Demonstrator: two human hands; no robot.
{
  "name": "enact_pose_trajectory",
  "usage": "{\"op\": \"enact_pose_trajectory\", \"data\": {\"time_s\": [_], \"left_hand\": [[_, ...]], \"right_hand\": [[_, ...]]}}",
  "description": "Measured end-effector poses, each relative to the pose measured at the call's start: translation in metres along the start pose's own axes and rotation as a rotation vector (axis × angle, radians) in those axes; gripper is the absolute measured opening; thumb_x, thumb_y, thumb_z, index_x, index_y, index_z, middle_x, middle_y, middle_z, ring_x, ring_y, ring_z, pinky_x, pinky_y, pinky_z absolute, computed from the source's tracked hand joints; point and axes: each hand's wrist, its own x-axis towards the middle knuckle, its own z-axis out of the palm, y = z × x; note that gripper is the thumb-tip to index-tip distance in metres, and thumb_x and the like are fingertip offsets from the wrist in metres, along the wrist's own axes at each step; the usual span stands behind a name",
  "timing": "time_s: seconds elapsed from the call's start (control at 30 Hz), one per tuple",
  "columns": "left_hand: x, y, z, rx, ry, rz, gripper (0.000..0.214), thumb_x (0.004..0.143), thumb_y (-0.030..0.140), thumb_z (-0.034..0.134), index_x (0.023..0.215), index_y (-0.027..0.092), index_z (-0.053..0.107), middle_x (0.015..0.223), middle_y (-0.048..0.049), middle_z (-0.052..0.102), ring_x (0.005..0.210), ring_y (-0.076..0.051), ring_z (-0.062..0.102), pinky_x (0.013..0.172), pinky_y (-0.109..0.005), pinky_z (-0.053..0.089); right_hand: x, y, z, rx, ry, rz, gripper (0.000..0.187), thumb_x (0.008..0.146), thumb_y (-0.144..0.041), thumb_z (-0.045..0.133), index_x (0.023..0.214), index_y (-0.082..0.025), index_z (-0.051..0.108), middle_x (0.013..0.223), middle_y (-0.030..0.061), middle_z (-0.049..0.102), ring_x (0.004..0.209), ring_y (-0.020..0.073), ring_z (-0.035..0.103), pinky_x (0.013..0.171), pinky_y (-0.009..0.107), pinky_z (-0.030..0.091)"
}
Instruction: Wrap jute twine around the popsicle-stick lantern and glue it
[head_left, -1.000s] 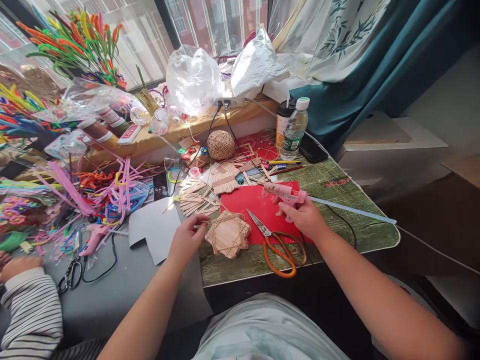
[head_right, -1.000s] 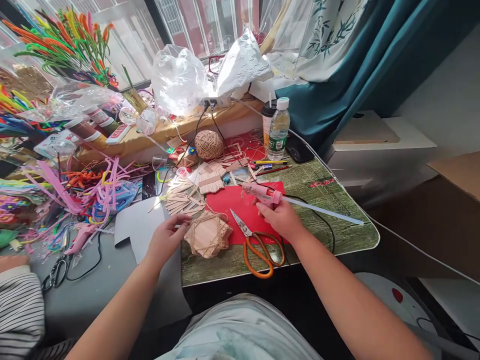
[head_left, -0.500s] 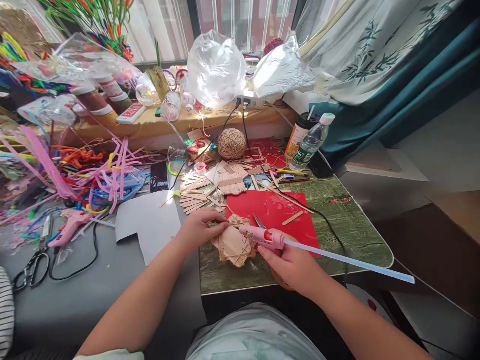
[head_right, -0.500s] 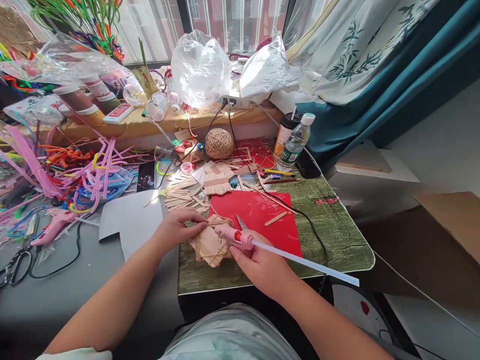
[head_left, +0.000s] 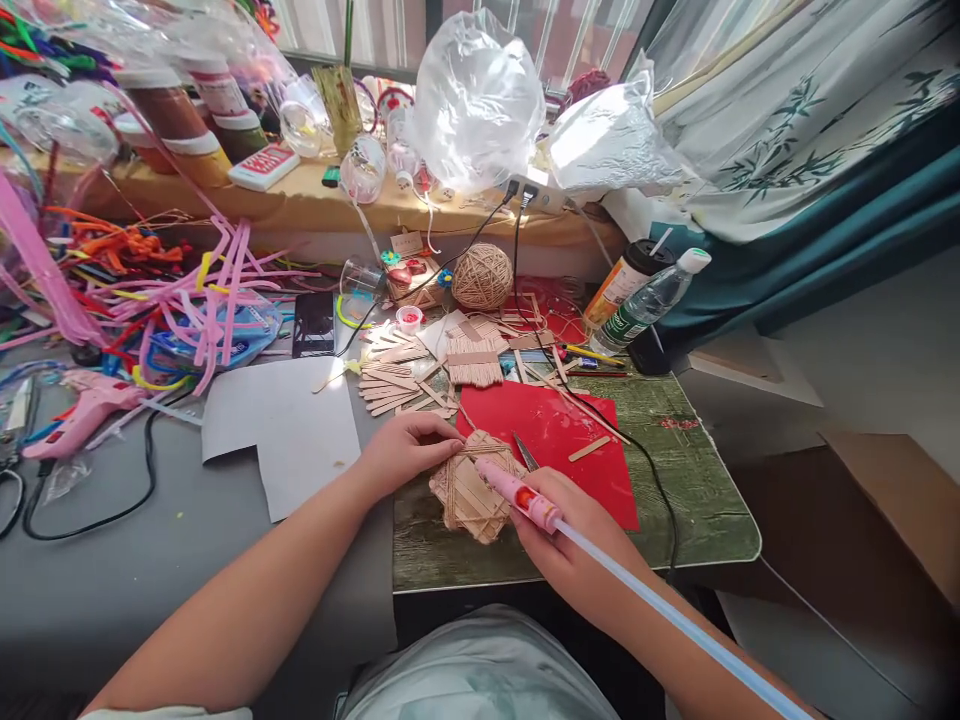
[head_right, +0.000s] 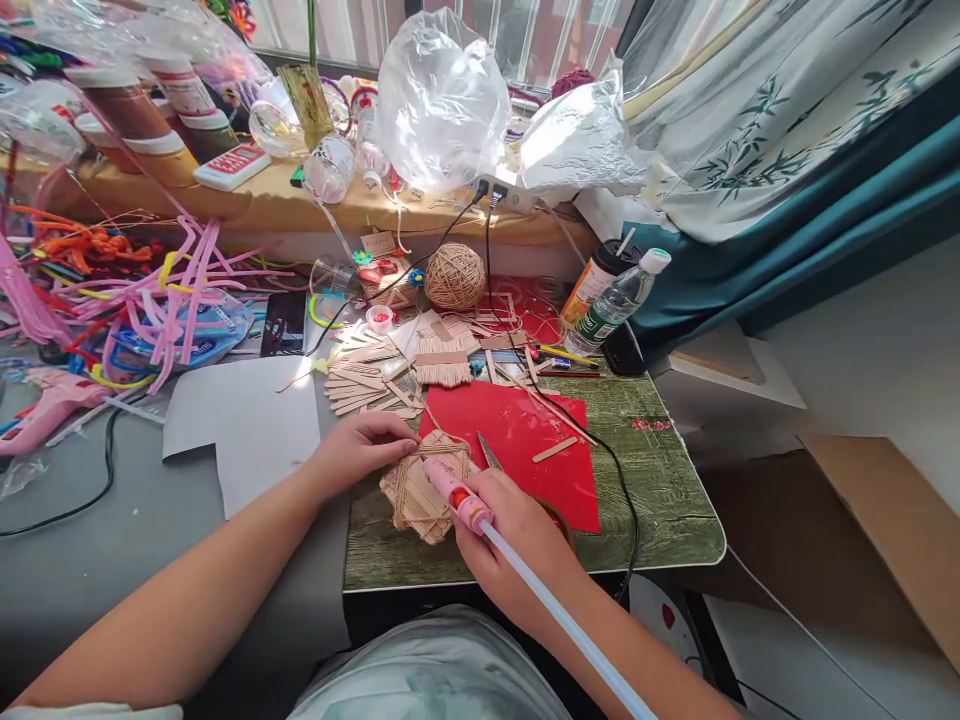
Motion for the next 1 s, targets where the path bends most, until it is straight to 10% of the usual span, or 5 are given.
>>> {"op": "enact_pose_trajectory", "data": {"time_s": [0.37, 1.0], "left_hand": [[0.001, 0.011, -0.008, 0.109, -0.107, 0.146, 0.014, 0.089, 0.032, 0.074, 0.096, 0.027, 0.086, 0.096, -0.0042, 0.080, 0.088, -0.020, 0.072, 0.084, -0.031, 0.056], [0.008, 0.002, -0.010, -0.021, -0.144, -0.011, 0.015, 0.087, 0.037, 0.077, 0.091, 0.025, 0.086, 0.092, -0.0017, 0.082, 0.085, -0.018, 0.073, 0.078, -0.028, 0.054]], "right_hand": [[0.001, -0.006, 0.001, -0.103, -0.032, 0.008, 0.006, 0.102, -0.028, 0.055, 0.097, -0.027, 0.057, 0.094, 0.0049, 0.063, 0.078, 0.0238, 0.062, 0.069, 0.036, 0.051], [0.012, -0.032, 0.002, -0.335, -0.192, 0.055, 0.016, 0.099, -0.018, 0.055, 0.113, -0.017, 0.062, 0.113, 0.0133, 0.068, 0.092, 0.0263, 0.067, 0.078, 0.036, 0.052]]}}
